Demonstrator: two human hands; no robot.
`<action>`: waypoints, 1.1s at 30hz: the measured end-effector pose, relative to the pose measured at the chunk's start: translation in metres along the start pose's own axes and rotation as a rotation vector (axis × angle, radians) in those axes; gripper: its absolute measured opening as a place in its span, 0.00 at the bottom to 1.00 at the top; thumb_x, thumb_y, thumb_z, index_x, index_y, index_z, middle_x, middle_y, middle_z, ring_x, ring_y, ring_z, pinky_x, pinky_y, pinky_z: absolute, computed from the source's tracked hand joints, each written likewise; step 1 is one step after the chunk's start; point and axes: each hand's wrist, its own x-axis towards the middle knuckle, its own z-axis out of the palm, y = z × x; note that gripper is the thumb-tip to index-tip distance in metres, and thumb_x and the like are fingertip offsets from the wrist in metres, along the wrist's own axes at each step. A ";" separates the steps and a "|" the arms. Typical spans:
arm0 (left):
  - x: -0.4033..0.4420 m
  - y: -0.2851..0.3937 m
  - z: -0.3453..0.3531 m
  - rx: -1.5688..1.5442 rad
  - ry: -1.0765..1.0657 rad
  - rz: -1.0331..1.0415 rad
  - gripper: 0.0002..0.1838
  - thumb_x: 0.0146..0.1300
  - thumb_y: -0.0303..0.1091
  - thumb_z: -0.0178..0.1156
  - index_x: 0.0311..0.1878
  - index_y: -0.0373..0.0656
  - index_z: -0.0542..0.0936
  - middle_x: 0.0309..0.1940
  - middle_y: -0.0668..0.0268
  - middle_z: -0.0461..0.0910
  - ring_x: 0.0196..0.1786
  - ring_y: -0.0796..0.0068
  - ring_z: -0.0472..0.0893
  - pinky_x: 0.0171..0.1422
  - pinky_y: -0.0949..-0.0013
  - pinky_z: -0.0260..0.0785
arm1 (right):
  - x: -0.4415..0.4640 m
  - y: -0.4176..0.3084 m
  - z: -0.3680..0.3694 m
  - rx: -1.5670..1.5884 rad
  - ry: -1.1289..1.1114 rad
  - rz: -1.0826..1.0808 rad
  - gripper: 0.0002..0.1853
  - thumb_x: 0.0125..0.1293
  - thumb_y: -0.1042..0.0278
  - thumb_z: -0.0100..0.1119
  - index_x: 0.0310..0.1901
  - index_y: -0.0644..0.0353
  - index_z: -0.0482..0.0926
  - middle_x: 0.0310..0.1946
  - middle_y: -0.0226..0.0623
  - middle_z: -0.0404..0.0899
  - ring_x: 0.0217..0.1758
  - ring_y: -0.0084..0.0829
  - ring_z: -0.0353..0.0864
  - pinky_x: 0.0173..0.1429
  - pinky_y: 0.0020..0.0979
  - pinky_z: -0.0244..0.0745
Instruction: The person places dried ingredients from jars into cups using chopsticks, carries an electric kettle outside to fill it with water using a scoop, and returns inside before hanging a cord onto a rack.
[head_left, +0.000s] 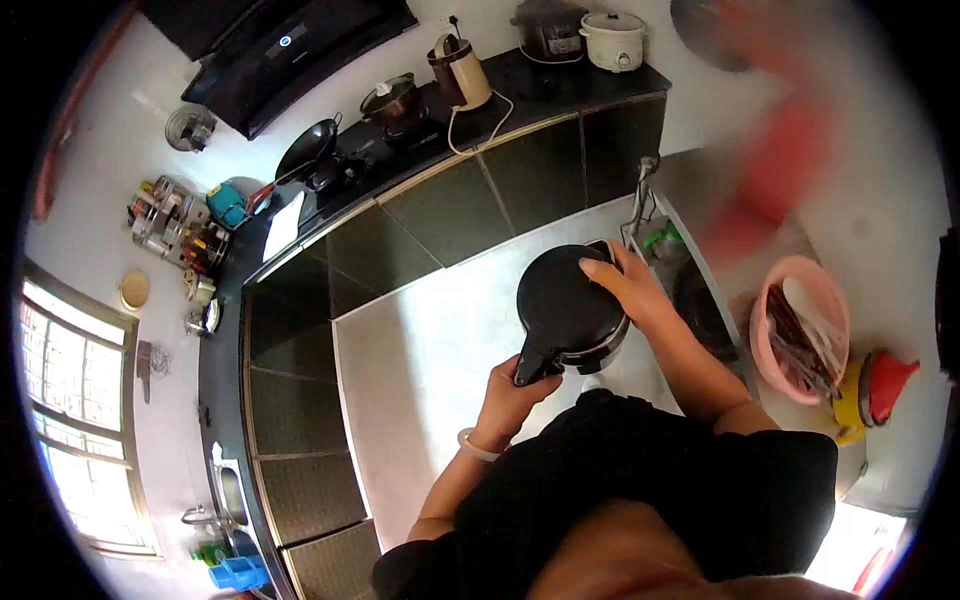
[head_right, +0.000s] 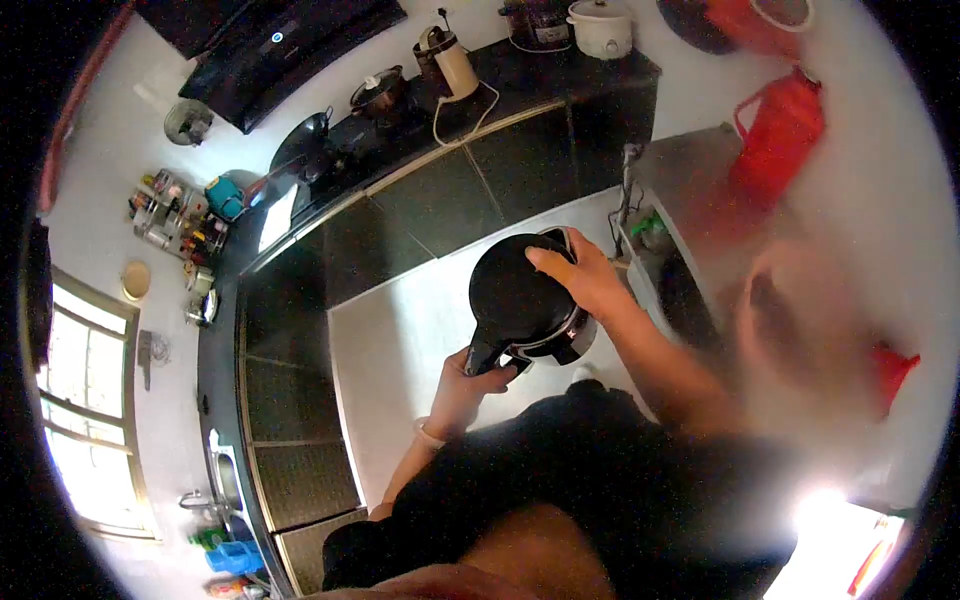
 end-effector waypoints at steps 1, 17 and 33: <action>0.023 0.008 -0.001 -0.003 -0.005 0.006 0.09 0.48 0.28 0.66 0.33 0.36 0.78 0.24 0.74 0.75 0.27 0.86 0.69 0.33 0.80 0.62 | 0.025 0.001 -0.006 -0.014 -0.009 -0.005 0.22 0.56 0.57 0.58 0.48 0.65 0.71 0.37 0.35 0.75 0.40 0.23 0.72 0.46 0.25 0.67; 0.370 0.121 -0.073 0.170 -0.235 0.150 0.13 0.48 0.31 0.67 0.36 0.37 0.77 0.24 0.72 0.75 0.27 0.84 0.70 0.32 0.77 0.62 | 0.338 -0.053 -0.036 0.172 0.166 -0.023 0.28 0.55 0.54 0.59 0.53 0.65 0.70 0.44 0.38 0.75 0.46 0.29 0.72 0.52 0.29 0.66; 0.637 0.213 -0.094 0.100 -0.299 0.200 0.15 0.49 0.34 0.68 0.38 0.36 0.77 0.27 0.71 0.77 0.29 0.85 0.71 0.35 0.78 0.65 | 0.621 -0.080 -0.077 0.118 0.195 -0.008 0.26 0.56 0.55 0.58 0.52 0.64 0.71 0.44 0.36 0.75 0.45 0.27 0.74 0.51 0.27 0.66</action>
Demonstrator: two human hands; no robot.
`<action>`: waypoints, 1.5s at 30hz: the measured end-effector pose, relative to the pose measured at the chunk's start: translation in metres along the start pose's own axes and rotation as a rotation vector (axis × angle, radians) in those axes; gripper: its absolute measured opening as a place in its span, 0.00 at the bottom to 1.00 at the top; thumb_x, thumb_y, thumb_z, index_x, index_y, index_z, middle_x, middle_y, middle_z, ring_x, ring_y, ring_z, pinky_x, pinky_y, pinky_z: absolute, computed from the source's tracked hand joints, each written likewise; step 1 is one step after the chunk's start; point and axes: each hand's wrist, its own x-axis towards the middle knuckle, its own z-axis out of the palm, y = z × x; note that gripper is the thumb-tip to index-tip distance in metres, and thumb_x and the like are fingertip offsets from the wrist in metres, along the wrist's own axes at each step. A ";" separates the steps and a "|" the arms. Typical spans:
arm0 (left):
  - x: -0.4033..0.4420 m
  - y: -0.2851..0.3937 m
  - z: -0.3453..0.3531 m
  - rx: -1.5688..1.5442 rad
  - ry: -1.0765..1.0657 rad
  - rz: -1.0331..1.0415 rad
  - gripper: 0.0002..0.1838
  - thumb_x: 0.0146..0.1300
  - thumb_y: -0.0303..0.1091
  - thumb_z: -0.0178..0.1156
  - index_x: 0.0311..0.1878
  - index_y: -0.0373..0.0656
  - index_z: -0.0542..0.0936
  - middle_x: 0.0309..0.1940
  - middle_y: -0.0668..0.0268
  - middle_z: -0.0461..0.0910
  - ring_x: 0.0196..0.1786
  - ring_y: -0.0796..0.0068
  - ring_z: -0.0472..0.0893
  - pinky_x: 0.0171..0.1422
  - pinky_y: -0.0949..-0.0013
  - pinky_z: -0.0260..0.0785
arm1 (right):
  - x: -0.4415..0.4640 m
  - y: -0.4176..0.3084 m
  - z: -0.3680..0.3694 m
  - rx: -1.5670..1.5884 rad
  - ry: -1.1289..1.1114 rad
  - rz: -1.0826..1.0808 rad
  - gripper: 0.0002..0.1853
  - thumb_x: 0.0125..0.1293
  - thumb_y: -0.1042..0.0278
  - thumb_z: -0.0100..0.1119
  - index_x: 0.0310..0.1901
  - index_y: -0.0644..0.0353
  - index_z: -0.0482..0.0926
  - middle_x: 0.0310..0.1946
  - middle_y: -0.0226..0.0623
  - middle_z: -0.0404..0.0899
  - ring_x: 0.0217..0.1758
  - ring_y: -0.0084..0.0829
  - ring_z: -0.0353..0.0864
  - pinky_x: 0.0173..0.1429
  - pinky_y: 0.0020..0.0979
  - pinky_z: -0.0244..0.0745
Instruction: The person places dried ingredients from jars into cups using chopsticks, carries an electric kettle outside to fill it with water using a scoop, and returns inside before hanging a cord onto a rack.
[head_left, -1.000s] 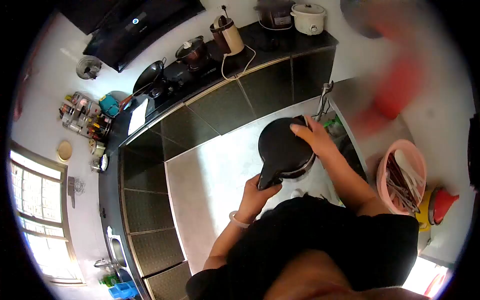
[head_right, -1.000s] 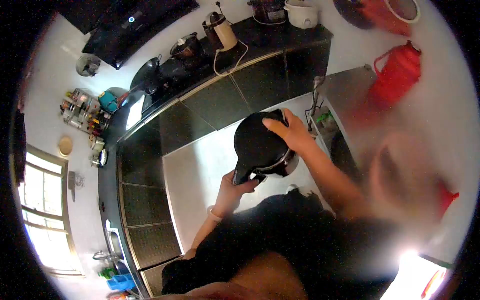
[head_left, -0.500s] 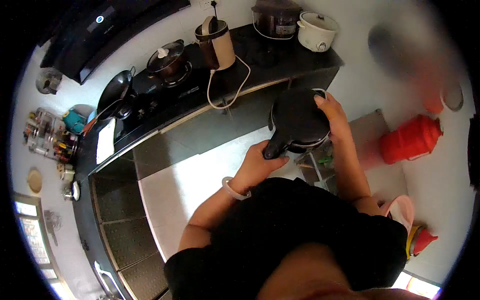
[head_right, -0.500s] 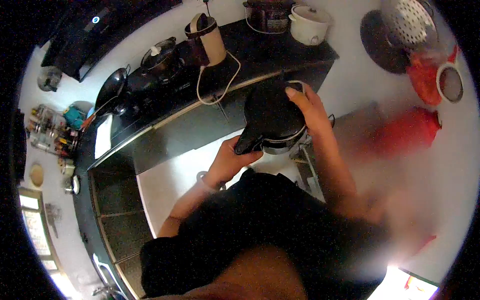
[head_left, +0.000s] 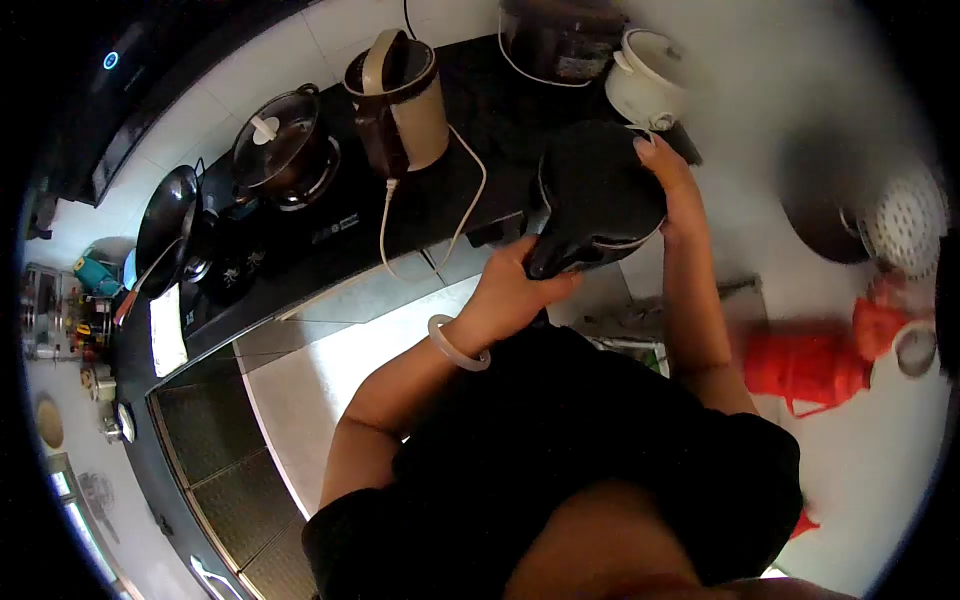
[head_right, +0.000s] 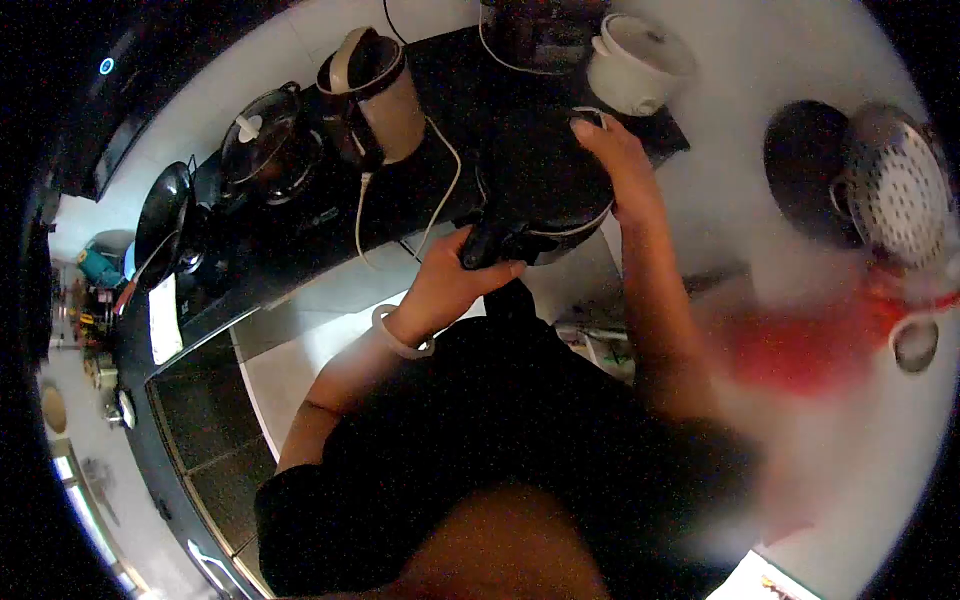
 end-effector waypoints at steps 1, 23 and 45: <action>0.017 0.002 -0.003 0.021 0.019 -0.016 0.15 0.49 0.34 0.68 0.38 0.36 0.77 0.26 0.71 0.77 0.29 0.85 0.71 0.34 0.78 0.65 | 0.018 -0.003 0.001 0.011 -0.022 0.007 0.26 0.55 0.55 0.58 0.52 0.64 0.71 0.44 0.36 0.75 0.45 0.27 0.74 0.51 0.27 0.67; 0.240 -0.032 -0.019 -0.129 0.414 -0.082 0.22 0.48 0.38 0.68 0.39 0.29 0.75 0.27 0.56 0.79 0.26 0.71 0.78 0.31 0.70 0.70 | 0.366 0.106 -0.043 -0.488 -0.390 0.028 0.26 0.57 0.51 0.56 0.54 0.57 0.72 0.41 0.33 0.78 0.43 0.27 0.75 0.51 0.28 0.67; 0.275 -0.049 -0.014 -0.010 0.265 -0.064 0.34 0.48 0.47 0.65 0.49 0.25 0.69 0.38 0.42 0.77 0.42 0.50 0.78 0.47 0.62 0.71 | 0.446 0.139 -0.098 -0.859 -0.556 -0.144 0.19 0.62 0.60 0.47 0.51 0.61 0.74 0.49 0.40 0.75 0.51 0.35 0.73 0.58 0.35 0.65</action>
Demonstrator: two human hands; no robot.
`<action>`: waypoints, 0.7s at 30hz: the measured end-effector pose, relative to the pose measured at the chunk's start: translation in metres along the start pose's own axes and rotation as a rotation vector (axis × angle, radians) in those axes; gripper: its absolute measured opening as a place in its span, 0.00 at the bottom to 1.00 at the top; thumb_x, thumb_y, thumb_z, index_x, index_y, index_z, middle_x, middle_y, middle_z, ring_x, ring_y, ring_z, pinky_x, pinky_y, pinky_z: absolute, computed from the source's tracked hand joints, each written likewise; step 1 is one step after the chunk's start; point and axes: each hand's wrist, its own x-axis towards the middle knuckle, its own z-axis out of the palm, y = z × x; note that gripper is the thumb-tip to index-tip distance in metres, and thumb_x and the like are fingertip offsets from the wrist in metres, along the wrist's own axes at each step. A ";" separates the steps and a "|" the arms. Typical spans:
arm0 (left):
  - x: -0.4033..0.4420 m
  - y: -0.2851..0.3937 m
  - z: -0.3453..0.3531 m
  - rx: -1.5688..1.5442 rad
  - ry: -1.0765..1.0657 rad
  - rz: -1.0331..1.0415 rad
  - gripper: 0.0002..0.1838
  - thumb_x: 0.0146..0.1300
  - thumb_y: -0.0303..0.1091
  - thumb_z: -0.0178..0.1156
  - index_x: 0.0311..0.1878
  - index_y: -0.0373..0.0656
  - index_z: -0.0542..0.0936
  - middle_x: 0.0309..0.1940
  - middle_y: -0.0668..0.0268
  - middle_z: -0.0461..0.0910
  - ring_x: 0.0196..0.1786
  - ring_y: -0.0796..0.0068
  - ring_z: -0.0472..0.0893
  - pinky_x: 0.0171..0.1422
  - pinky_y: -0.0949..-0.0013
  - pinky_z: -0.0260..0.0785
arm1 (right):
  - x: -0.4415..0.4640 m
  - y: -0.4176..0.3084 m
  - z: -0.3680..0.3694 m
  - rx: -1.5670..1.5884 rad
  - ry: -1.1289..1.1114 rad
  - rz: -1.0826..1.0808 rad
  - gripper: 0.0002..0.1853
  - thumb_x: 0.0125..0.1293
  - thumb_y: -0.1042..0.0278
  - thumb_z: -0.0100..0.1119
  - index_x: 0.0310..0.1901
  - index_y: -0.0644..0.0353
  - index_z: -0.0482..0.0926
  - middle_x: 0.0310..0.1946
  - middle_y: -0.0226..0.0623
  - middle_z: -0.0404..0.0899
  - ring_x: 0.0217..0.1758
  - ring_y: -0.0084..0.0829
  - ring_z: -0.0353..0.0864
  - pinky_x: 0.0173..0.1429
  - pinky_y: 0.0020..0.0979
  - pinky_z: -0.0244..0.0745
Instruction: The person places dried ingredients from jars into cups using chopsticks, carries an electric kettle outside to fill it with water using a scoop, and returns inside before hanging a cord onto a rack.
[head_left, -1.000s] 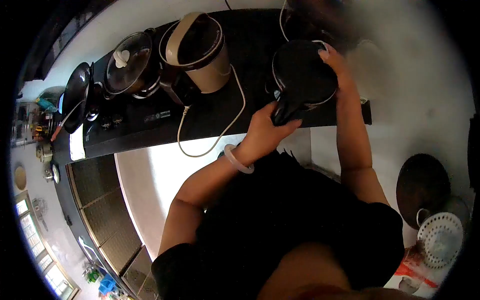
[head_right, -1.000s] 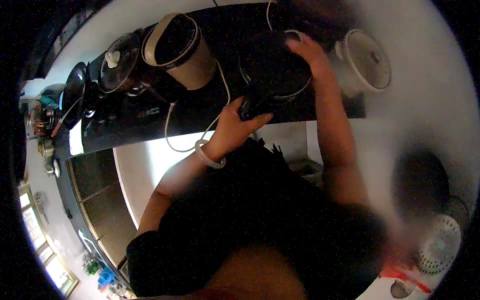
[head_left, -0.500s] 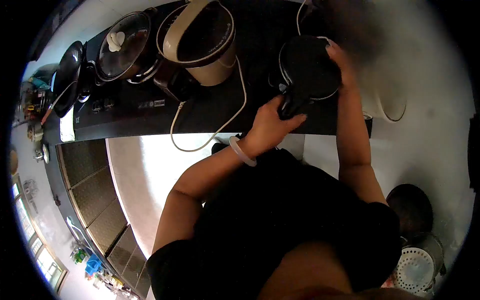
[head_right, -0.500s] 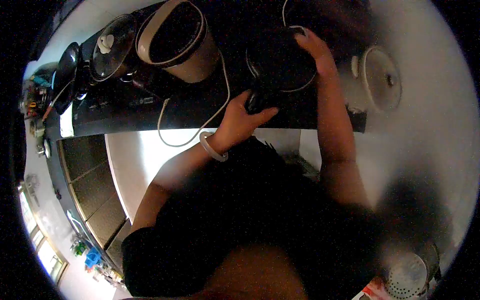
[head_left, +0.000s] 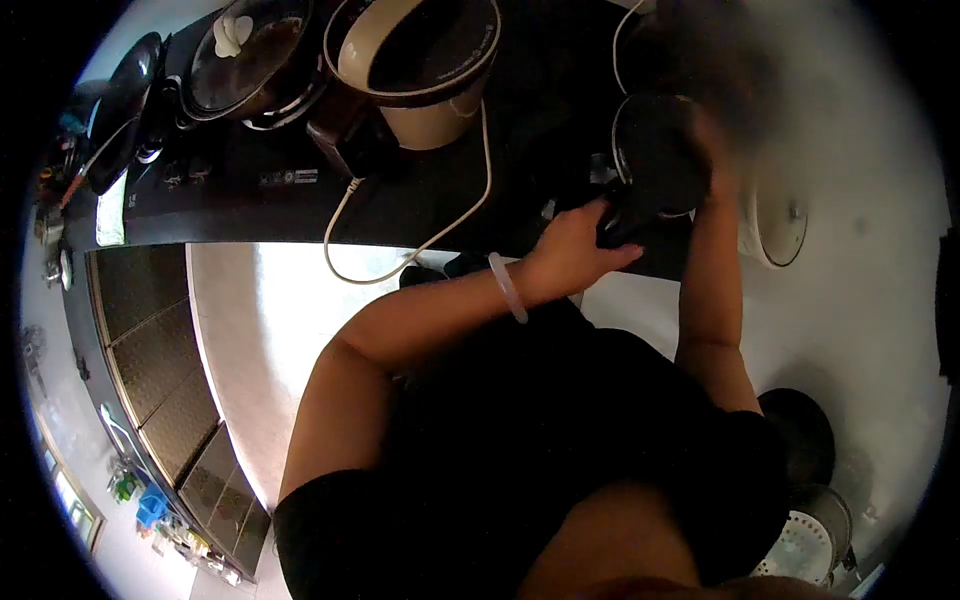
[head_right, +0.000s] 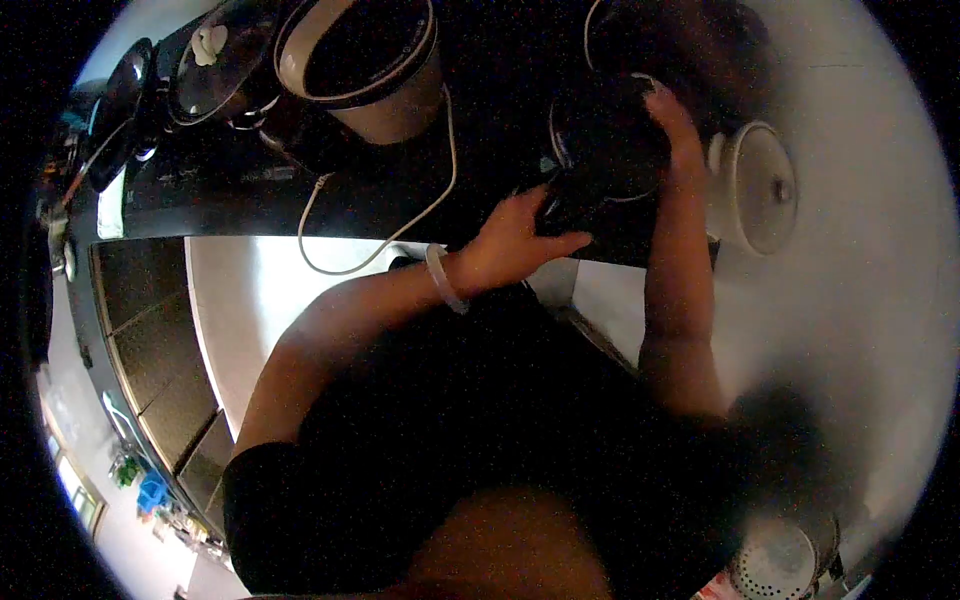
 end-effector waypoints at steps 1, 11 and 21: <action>0.002 0.006 -0.002 -0.005 -0.010 -0.025 0.34 0.49 0.47 0.65 0.48 0.25 0.70 0.37 0.43 0.77 0.41 0.50 0.78 0.46 0.61 0.71 | -0.021 -0.038 0.016 0.393 0.044 0.045 0.22 0.60 0.56 0.51 0.52 0.60 0.73 0.48 0.40 0.75 0.51 0.36 0.73 0.59 0.36 0.65; 0.035 0.001 0.014 -0.013 0.109 0.197 0.30 0.50 0.47 0.65 0.47 0.31 0.71 0.38 0.48 0.77 0.38 0.55 0.79 0.42 0.63 0.72 | -0.007 -0.089 0.001 0.348 0.378 0.073 0.18 0.63 0.59 0.47 0.48 0.61 0.75 0.45 0.35 0.76 0.46 0.31 0.73 0.55 0.31 0.64; -0.093 -0.125 -0.136 0.275 0.708 0.086 0.05 0.57 0.29 0.60 0.36 0.39 0.78 0.28 0.61 0.78 0.29 0.74 0.77 0.32 0.73 0.69 | -0.150 -0.158 0.072 -0.218 0.734 -0.148 0.08 0.62 0.72 0.48 0.37 0.65 0.76 0.35 0.40 0.78 0.40 0.32 0.77 0.48 0.31 0.71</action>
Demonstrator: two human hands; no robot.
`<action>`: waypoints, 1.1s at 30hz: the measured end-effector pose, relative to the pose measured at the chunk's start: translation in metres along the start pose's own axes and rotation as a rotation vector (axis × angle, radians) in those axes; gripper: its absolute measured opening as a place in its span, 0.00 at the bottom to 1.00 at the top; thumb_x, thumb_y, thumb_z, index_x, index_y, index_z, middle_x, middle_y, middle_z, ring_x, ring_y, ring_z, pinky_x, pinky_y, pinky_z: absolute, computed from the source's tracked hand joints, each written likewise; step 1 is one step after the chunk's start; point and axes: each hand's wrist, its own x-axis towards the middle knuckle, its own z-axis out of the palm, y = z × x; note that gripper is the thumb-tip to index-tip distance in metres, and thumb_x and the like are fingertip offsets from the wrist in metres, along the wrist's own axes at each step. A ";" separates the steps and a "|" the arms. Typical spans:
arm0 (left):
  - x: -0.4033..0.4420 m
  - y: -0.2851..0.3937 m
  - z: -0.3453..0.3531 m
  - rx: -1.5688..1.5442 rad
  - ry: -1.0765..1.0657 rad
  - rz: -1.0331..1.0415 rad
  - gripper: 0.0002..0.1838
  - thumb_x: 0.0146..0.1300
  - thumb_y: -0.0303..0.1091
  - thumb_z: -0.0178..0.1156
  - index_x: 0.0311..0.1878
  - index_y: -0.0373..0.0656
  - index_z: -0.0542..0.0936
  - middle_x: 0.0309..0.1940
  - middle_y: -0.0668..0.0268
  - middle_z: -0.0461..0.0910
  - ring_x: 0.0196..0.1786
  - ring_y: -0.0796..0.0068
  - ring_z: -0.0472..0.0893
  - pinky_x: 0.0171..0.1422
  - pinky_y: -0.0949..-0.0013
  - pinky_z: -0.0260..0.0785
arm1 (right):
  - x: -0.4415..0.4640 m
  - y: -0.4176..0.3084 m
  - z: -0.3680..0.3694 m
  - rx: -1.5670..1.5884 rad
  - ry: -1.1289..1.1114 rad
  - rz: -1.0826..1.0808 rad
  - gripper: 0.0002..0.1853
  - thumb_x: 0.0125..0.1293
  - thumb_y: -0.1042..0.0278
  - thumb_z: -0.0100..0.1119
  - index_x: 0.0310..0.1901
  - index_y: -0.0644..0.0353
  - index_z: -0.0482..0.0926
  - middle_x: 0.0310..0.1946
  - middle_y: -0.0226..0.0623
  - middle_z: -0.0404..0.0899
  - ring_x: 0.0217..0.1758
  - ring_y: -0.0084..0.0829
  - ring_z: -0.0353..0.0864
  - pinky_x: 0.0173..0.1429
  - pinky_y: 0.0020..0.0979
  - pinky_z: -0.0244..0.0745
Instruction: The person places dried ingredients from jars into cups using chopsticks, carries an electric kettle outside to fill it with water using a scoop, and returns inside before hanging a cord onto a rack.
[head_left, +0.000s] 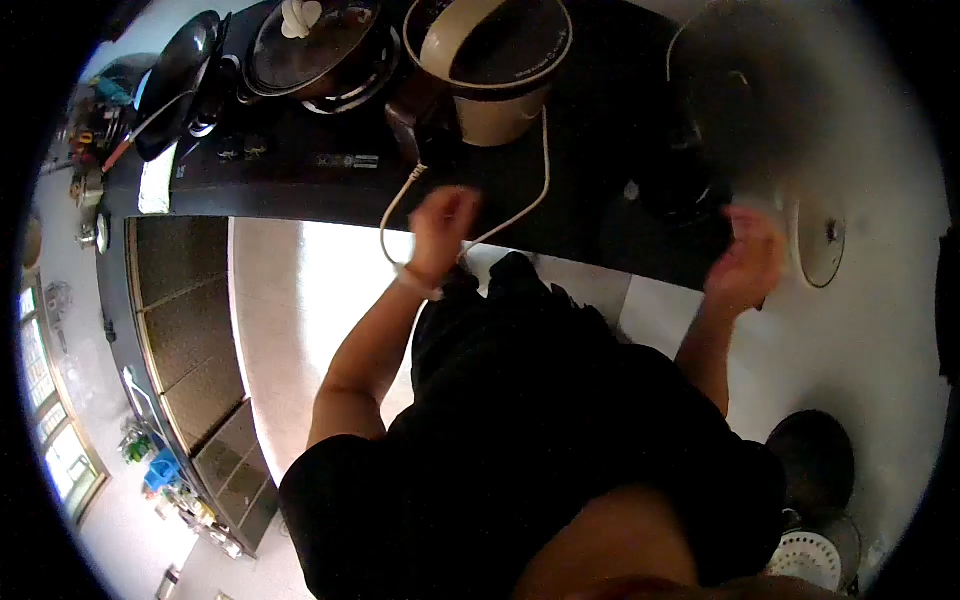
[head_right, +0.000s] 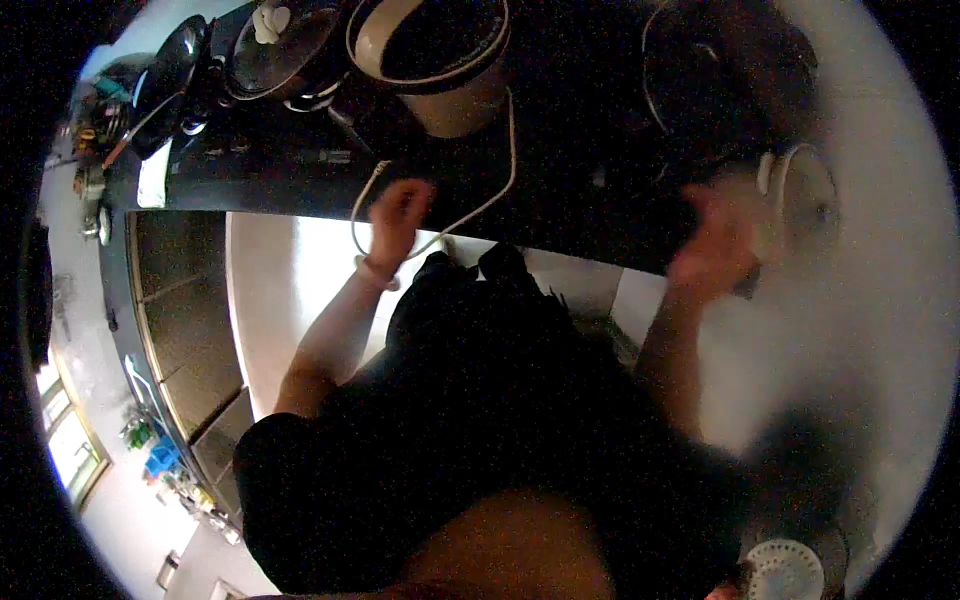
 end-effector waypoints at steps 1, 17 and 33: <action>-0.001 0.003 -0.028 -0.068 0.056 -0.126 0.03 0.58 0.27 0.58 0.35 0.39 0.78 0.27 0.64 0.77 0.28 0.77 0.76 0.32 0.75 0.68 | -0.019 -0.015 0.013 0.317 -0.129 0.127 0.07 0.62 0.71 0.51 0.38 0.64 0.76 0.34 0.38 0.78 0.39 0.30 0.77 0.48 0.29 0.71; 0.102 0.066 -0.097 -0.051 -0.270 0.198 0.35 0.44 0.41 0.71 0.51 0.31 0.67 0.42 0.55 0.76 0.43 0.65 0.76 0.48 0.67 0.68 | -0.154 -0.167 0.310 1.535 -0.618 1.072 0.13 0.60 0.56 0.55 0.43 0.53 0.71 0.33 0.30 0.73 0.39 0.28 0.72 0.46 0.33 0.66; 0.123 0.037 -0.063 -0.269 -0.368 0.254 0.21 0.45 0.40 0.68 0.36 0.33 0.74 0.28 0.54 0.79 0.32 0.68 0.79 0.38 0.68 0.70 | -0.157 -0.164 0.329 1.479 -0.430 1.237 0.11 0.62 0.56 0.50 0.25 0.48 0.64 0.15 0.21 0.55 0.13 0.18 0.54 0.16 0.22 0.47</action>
